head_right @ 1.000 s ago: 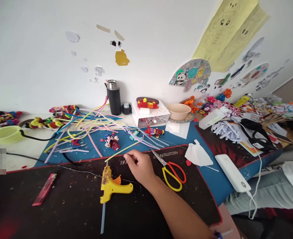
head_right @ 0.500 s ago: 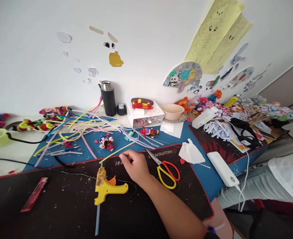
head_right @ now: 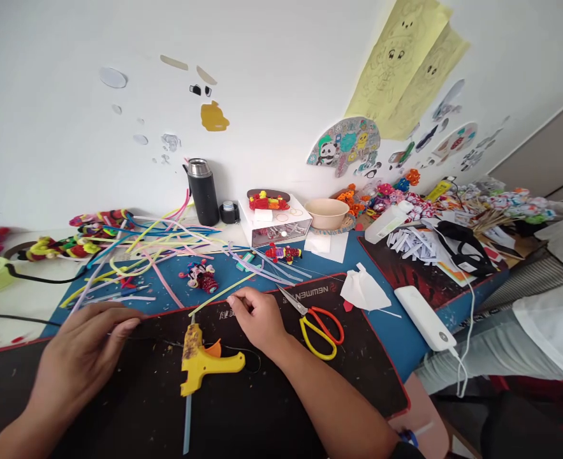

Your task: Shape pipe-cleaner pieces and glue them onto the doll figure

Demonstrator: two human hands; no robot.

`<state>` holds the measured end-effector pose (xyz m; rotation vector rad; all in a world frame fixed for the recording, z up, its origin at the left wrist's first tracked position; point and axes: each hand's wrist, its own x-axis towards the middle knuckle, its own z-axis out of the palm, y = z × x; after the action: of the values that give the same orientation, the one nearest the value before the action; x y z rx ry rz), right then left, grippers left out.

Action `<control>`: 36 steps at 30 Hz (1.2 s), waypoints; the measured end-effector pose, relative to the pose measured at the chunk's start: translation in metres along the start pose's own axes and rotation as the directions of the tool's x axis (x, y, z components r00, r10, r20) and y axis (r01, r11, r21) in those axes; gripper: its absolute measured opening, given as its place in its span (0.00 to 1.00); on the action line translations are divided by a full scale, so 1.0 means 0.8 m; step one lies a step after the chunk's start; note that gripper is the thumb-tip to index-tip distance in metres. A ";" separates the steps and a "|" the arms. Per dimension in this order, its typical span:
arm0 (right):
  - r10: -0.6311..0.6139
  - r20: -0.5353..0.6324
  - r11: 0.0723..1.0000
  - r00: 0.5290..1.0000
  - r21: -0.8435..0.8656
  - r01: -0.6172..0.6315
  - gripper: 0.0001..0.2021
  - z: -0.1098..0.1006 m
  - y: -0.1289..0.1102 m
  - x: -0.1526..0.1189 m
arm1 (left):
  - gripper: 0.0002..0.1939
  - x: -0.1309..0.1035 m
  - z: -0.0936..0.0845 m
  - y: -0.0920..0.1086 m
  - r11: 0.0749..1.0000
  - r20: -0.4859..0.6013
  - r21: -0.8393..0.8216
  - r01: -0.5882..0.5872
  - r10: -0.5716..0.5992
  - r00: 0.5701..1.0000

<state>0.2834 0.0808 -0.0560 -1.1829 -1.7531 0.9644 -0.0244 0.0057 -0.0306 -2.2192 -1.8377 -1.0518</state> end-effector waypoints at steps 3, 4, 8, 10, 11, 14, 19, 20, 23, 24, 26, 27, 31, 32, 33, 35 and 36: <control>0.003 0.000 1.000 1.000 0.011 -0.003 0.18 0.001 0.004 -0.001 | 0.20 -0.008 0.018 -0.023 0.999 0.016 -0.040 0.028 -0.027 1.000; 0.005 0.000 1.000 1.000 0.015 -0.005 0.18 0.001 0.004 -0.001 | 0.20 -0.011 0.020 -0.028 0.998 0.009 -0.038 0.050 -0.050 0.999; -0.061 0.060 0.998 0.996 0.006 0.060 0.16 -0.007 -0.006 -0.010 | 0.19 -0.013 0.017 -0.031 0.997 -0.034 -0.027 0.069 -0.070 0.997; -0.159 0.165 0.985 0.973 -0.048 0.169 0.16 -0.013 -0.017 -0.016 | 0.19 -0.012 0.014 -0.026 0.999 -0.061 -0.028 0.032 -0.034 0.998; -0.213 0.225 0.967 0.951 -0.089 0.238 0.17 -0.016 -0.023 -0.021 | 0.19 -0.011 0.014 -0.024 0.999 -0.071 -0.033 0.016 -0.018 0.997; -0.324 0.365 0.872 0.873 -0.241 0.425 0.26 -0.024 -0.037 -0.034 | 0.18 -0.011 0.012 -0.021 0.998 -0.081 -0.059 0.009 -0.014 0.997; -0.277 0.552 0.719 0.786 -0.424 0.551 0.36 -0.029 -0.047 -0.055 | 0.19 -0.012 0.004 -0.020 0.999 -0.124 -0.045 0.019 -0.024 0.992; -0.246 0.578 0.701 0.778 -0.448 0.555 0.36 -0.029 -0.048 -0.057 | 0.19 -0.012 0.002 -0.020 0.999 -0.131 -0.040 0.022 -0.027 0.991; -0.136 0.617 0.676 0.775 -0.514 0.528 0.32 -0.028 -0.050 -0.061 | 0.20 -0.011 0.000 -0.020 0.999 -0.143 -0.042 0.035 -0.040 0.989; -0.102 0.615 0.676 0.782 -0.533 0.508 0.30 -0.027 -0.050 -0.061 | 0.20 -0.010 0.001 -0.020 0.998 -0.147 -0.050 0.037 -0.044 0.988; -0.056 0.601 0.689 0.797 -0.555 0.467 0.26 -0.023 -0.049 -0.061 | 0.20 -0.008 0.002 -0.019 0.997 -0.150 -0.066 0.036 -0.046 0.988; -0.051 0.593 0.699 0.804 -0.553 0.452 0.25 -0.021 -0.047 -0.061 | 0.20 -0.007 0.002 -0.019 0.997 -0.150 -0.071 0.034 -0.044 0.988; -0.146 0.538 0.750 0.830 -0.487 0.448 0.20 -0.012 -0.034 -0.065 | 0.22 -0.006 0.001 -0.014 0.996 -0.135 -0.082 0.034 -0.045 0.990; -0.178 0.511 0.768 0.841 -0.462 0.443 0.18 -0.011 -0.030 -0.067 | 0.22 -0.006 0.001 -0.013 0.995 -0.124 -0.088 0.047 -0.057 0.991; -0.210 0.484 0.788 0.850 -0.430 0.440 0.17 -0.010 -0.027 -0.070 | 0.21 -0.007 0.000 -0.011 0.994 -0.110 -0.094 0.063 -0.074 0.991; -0.261 0.413 0.840 0.873 -0.348 0.416 0.16 -0.011 -0.025 -0.076 | 0.21 -0.006 -0.002 -0.008 0.991 -0.087 -0.101 0.091 -0.100 0.991; -0.272 0.375 0.870 0.886 -0.297 0.393 0.16 -0.012 -0.025 -0.078 | 0.21 -0.006 -0.002 -0.006 0.990 -0.077 -0.102 0.098 -0.106 0.991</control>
<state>0.3007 0.0174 -0.0466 -0.9175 -2.3915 0.6576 -0.0296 0.0023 -0.0335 -2.1179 -1.9226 -1.2573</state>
